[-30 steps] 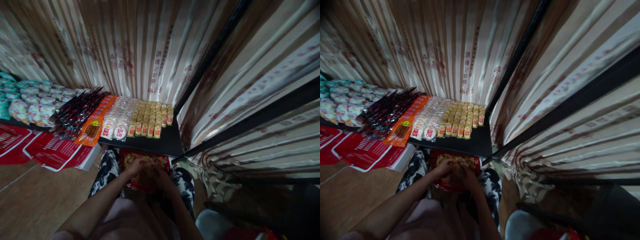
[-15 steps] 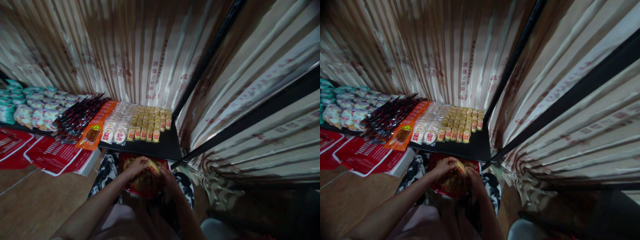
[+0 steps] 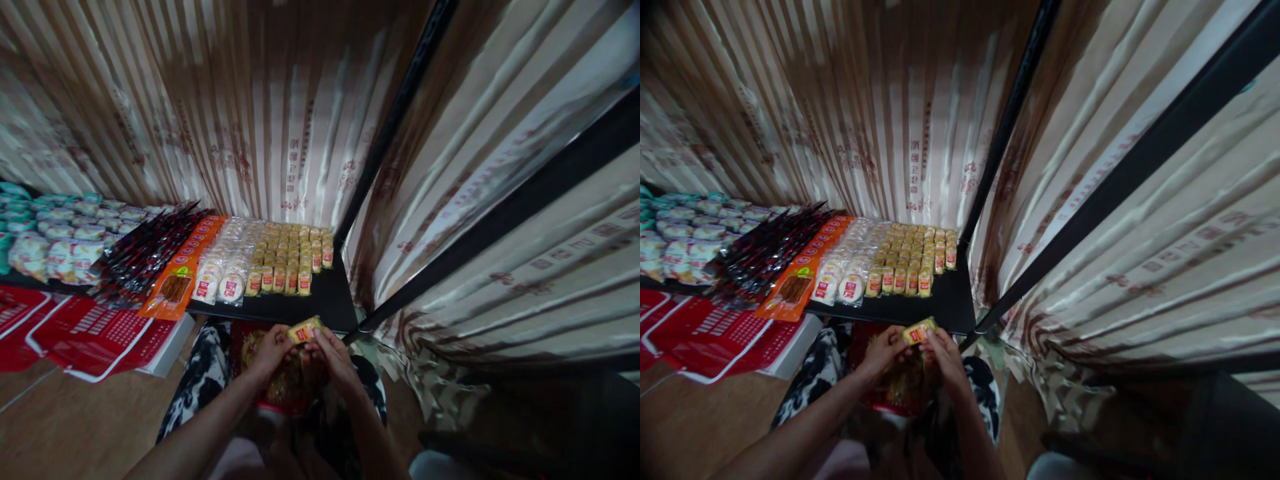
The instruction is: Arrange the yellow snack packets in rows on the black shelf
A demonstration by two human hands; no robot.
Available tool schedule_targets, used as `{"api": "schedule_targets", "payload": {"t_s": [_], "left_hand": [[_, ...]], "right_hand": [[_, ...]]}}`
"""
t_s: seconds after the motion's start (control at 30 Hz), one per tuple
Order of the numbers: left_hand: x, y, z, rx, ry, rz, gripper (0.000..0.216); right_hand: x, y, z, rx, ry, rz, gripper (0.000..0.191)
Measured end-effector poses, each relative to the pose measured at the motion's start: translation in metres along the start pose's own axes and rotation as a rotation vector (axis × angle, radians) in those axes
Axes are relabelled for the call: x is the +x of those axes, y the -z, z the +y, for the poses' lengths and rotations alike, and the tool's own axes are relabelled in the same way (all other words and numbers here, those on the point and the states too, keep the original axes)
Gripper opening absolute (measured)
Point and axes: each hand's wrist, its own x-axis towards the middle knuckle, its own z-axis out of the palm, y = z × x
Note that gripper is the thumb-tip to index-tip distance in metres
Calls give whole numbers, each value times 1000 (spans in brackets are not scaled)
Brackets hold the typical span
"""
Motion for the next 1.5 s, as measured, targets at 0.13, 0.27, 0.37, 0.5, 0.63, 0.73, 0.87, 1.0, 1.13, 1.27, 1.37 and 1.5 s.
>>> {"api": "schedule_targets", "payload": {"t_s": [0.13,0.27,0.37,0.5,0.63,0.73,0.87,1.0,1.13,1.27,1.37,1.5], "left_hand": [[-2,-17,5,-127,64,38,40],[6,-35,5,-212,77,66,39],[15,-46,5,-204,75,59,36],[24,-56,7,-109,56,109,33],[30,-64,9,15,-33,154,22],[38,-70,13,45,-124,63,28],[56,-79,19,26,-116,-40,41],[75,-87,23,-29,-98,-65,48],[89,-93,29,-75,-62,-40,51],[98,-99,35,-57,-57,-30,51],[103,-101,38,-37,-83,-51,50],[109,-103,39,-34,-143,-68,50]], "right_hand": [[4,-4,5,59,89,92,37],[11,-3,11,118,138,166,51],[17,2,7,85,134,213,57],[31,14,-6,-55,202,349,65],[57,26,-14,-314,321,472,65],[79,32,-16,-500,379,505,60],[99,37,-21,-648,403,532,56],[112,36,-30,-686,409,526,53],[125,35,-39,-634,416,493,53],[139,31,-46,-551,413,448,54],[148,28,-50,-528,434,415,50],[157,26,-49,-586,450,406,47]]}}
